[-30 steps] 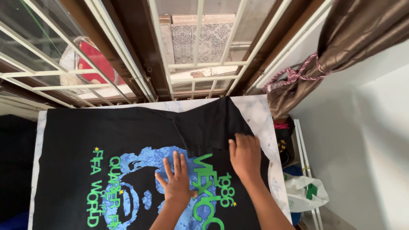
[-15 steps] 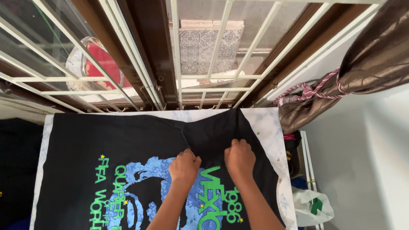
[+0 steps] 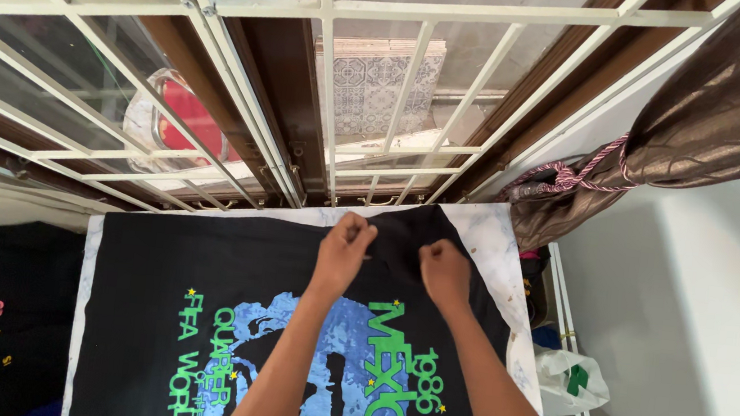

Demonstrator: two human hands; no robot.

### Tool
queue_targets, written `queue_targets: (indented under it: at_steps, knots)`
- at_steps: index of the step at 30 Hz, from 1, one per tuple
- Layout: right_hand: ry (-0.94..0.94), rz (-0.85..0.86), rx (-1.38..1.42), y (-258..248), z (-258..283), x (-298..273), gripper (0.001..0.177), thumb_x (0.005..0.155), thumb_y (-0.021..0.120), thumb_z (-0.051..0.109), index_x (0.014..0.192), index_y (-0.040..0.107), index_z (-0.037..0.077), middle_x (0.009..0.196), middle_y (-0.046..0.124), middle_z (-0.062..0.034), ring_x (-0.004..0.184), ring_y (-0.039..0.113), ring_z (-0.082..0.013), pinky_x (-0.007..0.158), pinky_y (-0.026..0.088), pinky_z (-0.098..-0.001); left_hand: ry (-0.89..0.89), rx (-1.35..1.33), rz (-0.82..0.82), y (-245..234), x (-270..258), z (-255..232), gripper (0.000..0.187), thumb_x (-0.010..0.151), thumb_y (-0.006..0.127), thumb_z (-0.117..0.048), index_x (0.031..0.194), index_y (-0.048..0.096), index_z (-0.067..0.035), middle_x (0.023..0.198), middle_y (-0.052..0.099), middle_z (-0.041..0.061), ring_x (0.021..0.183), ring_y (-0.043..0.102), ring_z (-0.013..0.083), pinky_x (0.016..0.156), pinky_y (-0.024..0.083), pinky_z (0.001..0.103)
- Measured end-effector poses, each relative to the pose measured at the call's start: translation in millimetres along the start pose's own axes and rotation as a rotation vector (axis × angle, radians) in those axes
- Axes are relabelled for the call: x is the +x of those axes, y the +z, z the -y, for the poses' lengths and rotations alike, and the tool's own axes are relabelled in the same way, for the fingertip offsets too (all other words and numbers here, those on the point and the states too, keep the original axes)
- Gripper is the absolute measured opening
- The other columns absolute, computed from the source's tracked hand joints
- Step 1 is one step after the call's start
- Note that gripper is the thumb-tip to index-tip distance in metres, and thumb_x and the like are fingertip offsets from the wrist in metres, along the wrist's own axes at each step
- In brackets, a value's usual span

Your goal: The person folds a black t-shirt on a table and places it inside an open suitcase on the floor, then picks up another black t-shirt and spreads it out on the table.

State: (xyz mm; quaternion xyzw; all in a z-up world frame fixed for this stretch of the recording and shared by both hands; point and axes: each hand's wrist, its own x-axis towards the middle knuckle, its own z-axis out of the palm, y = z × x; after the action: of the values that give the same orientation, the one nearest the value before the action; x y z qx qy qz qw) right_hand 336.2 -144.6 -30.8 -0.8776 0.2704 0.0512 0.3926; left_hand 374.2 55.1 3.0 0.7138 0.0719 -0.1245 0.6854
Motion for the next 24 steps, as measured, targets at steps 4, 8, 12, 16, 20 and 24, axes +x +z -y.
queue_targets:
  at_steps: [4, 8, 12, 16, 20, 24]
  knots:
    - [0.104, 0.003, 0.859, -6, -18, 43, 0.023, 0.103, 0.053, 0.025, 0.101, 0.059, 0.003, 0.090, 0.064, -0.0159, 0.080, 0.074, -0.0321, 0.077, 0.064, -0.0463, -0.024, -0.186, -0.082, -16, 28, -1, 0.019, 0.101, 0.063, -0.024, 0.104, 0.061, -0.006, 0.088, 0.063, 0.001, 0.080, 0.061, 0.0081, 0.071, 0.063, 0.033]
    - [0.018, 0.087, 1.223, -24, 1, 56, 0.017, 0.111, 0.054, 0.018, 0.119, 0.056, 0.004, 0.106, 0.059, -0.0117, 0.098, 0.066, -0.0238, 0.091, 0.058, -0.0423, -0.014, -0.175, -0.099, -26, 44, -8, 0.024, 0.106, 0.058, -0.028, 0.112, 0.061, -0.005, 0.090, 0.059, 0.007, 0.085, 0.059, 0.0132, 0.086, 0.064, 0.037]
    - [-0.017, 0.134, 1.100, -36, 31, 41, 0.020, 0.104, 0.058, 0.017, 0.119, 0.060, 0.005, 0.116, 0.066, -0.0107, 0.113, 0.067, -0.0241, 0.100, 0.059, -0.0419, 0.093, -0.181, -0.013, -23, 52, -7, 0.037, 0.108, 0.049, -0.034, 0.132, 0.054, -0.007, 0.131, 0.061, 0.007, 0.124, 0.058, 0.0175, 0.109, 0.044, 0.035]
    - [0.015, 0.052, 0.786, -31, 17, 26, 0.029, 0.102, 0.060, 0.024, 0.120, 0.067, 0.002, 0.124, 0.072, -0.0139, 0.119, 0.069, -0.0255, 0.095, 0.058, -0.0381, 0.182, -0.012, 0.003, -23, 34, 13, 0.047, 0.107, 0.050, -0.031, 0.146, 0.046, -0.006, 0.148, 0.056, 0.011, 0.139, 0.052, 0.0245, 0.113, 0.039, 0.035]
    - [-0.168, -0.048, 0.164, -26, -11, 4, 0.030, 0.099, 0.062, 0.025, 0.120, 0.072, 0.004, 0.115, 0.078, -0.0120, 0.114, 0.076, -0.0278, 0.100, 0.059, -0.0379, 0.240, 0.407, -0.018, -26, 9, 30, 0.035, 0.102, 0.058, -0.020, 0.134, 0.063, -0.007, 0.140, 0.066, 0.014, 0.134, 0.060, 0.0316, 0.113, 0.046, 0.038]
    - [-0.563, -0.114, -0.282, -23, -28, -5, 0.035, 0.098, 0.060, 0.025, 0.126, 0.067, 0.006, 0.137, 0.065, -0.0158, 0.134, 0.055, -0.0395, 0.113, 0.043, -0.0484, 0.276, 0.681, 0.082, -20, 1, 36, 0.033, 0.100, 0.058, -0.017, 0.132, 0.064, -0.010, 0.143, 0.062, 0.012, 0.142, 0.050, 0.0338, 0.119, 0.036, 0.043]
